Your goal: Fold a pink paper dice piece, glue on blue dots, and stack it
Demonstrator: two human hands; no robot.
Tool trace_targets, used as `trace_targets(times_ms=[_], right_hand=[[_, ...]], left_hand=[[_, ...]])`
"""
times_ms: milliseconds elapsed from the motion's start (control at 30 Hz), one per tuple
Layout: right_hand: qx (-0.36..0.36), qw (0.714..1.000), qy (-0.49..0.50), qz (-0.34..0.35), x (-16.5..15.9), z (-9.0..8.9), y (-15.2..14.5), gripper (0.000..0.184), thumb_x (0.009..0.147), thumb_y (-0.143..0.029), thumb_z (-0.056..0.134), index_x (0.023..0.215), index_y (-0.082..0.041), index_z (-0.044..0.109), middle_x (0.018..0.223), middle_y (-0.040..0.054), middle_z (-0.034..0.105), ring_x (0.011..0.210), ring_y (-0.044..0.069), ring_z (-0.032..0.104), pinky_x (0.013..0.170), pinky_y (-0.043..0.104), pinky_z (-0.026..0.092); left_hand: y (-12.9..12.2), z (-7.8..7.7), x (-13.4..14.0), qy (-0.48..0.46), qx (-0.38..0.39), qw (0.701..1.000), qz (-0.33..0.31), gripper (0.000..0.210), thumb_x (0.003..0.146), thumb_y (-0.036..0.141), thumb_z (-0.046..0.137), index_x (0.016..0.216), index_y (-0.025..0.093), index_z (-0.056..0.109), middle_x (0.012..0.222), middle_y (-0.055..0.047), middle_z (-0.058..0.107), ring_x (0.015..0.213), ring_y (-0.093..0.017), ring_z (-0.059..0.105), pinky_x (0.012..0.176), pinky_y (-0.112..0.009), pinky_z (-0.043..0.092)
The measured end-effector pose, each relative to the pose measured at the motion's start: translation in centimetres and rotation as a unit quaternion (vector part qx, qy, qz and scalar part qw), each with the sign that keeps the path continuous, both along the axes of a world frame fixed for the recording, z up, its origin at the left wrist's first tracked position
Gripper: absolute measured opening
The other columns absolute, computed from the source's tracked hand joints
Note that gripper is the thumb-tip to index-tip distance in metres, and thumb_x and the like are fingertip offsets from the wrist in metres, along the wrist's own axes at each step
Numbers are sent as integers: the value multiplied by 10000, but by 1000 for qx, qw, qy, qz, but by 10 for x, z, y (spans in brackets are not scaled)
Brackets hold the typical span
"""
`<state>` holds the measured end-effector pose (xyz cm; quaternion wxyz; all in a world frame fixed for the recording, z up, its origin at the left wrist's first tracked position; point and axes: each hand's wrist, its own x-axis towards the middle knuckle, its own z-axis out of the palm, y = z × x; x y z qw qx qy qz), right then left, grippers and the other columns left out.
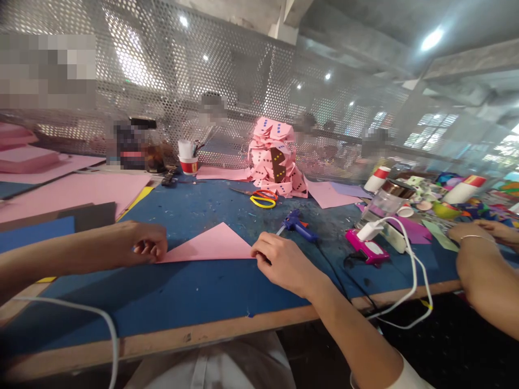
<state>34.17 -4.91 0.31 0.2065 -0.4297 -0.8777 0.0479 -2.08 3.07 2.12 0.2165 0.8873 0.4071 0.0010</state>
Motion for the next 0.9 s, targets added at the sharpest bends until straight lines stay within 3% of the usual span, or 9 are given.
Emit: trace_targets(times_ms=[167,267,467,900], right_hand=[[-14,1000,10,-5,0,1,-1,78,949,-161,578,949,-207,640,940,33,621,858,169,617,778,293,478],[-24,1000,12,-12,-1,2,0,81,986,-225,575,944,-209,643,940,32,624,863,168,621,772,289,477],[-14,1000,8,-8,-2,2,1,96,998,-226,564,941,-206,638,934,33,620,869,172,621,762,287,467],[-8,1000,-7,-5,-2,2,2,100,967,-159,564,913,-198,638,915,25,610,842,158,602,752,268,461]], left_hand=[[-1,-2,2,5,18,1000,2,190,783,179,530,832,202,712,792,9,711,712,-146,626,651,-230,419],[-4,3,5,11,11,1000,16,157,812,239,563,824,220,718,794,13,721,732,-158,634,645,-238,408],[-4,4,6,-2,0,999,33,112,787,296,632,786,229,721,780,8,723,743,-181,635,635,-249,401],[-11,10,9,1,46,999,-4,184,831,216,545,813,187,726,778,2,708,697,-135,623,654,-239,418]])
